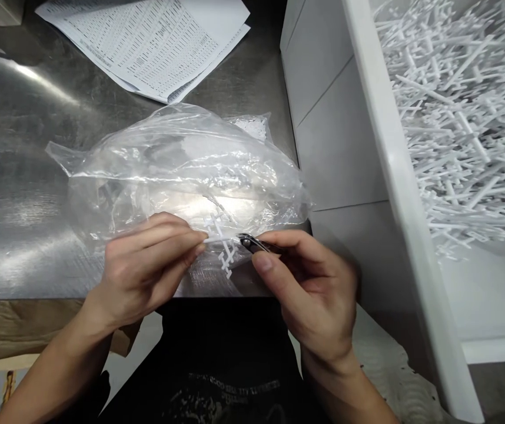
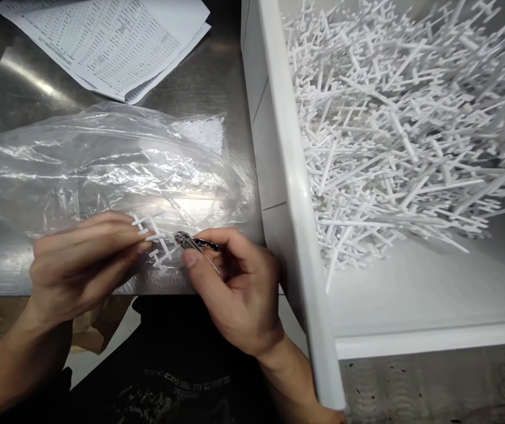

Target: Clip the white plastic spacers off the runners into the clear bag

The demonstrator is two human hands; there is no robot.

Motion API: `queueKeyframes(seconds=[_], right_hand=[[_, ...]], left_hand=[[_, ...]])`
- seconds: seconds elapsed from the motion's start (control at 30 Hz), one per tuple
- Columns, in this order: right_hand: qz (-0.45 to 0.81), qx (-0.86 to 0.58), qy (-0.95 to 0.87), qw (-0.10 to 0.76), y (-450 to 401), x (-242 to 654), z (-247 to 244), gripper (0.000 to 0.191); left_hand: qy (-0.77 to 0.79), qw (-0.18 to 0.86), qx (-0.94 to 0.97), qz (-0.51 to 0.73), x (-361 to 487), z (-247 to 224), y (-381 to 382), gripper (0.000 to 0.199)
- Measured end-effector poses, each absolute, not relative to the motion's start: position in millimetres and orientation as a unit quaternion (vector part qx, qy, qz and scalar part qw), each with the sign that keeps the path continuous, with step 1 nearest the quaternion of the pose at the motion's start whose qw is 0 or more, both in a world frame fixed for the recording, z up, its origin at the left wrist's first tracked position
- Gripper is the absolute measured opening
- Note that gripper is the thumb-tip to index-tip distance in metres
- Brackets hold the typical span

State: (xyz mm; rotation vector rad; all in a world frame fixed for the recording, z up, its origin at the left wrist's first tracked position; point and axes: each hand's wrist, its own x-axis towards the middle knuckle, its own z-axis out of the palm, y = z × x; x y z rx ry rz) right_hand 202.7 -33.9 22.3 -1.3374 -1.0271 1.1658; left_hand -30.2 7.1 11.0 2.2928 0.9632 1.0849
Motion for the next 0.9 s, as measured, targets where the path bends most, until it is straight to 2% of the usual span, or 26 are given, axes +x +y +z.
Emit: queueKeyframes(seconds=[0.3,0.63,0.9], right_hand=[[0.493,-0.525,-0.487,0.494,-38.1,207.4,16.6,0.011],[0.422,-0.538,-0.544,0.486,-38.0,205.8,13.2,0.008],[0.446,-0.549,-0.486,0.513,-39.7,203.4,13.4,0.013]], left_hand=[[0.365,0.191,0.82,0.397,-30.8,9.3,3.9,0.028],[0.34,0.186,0.835,0.391,-36.0,5.7,6.7,0.031],[0.362,0.195,0.819,0.4,-28.1,7.4,8.0,0.032]])
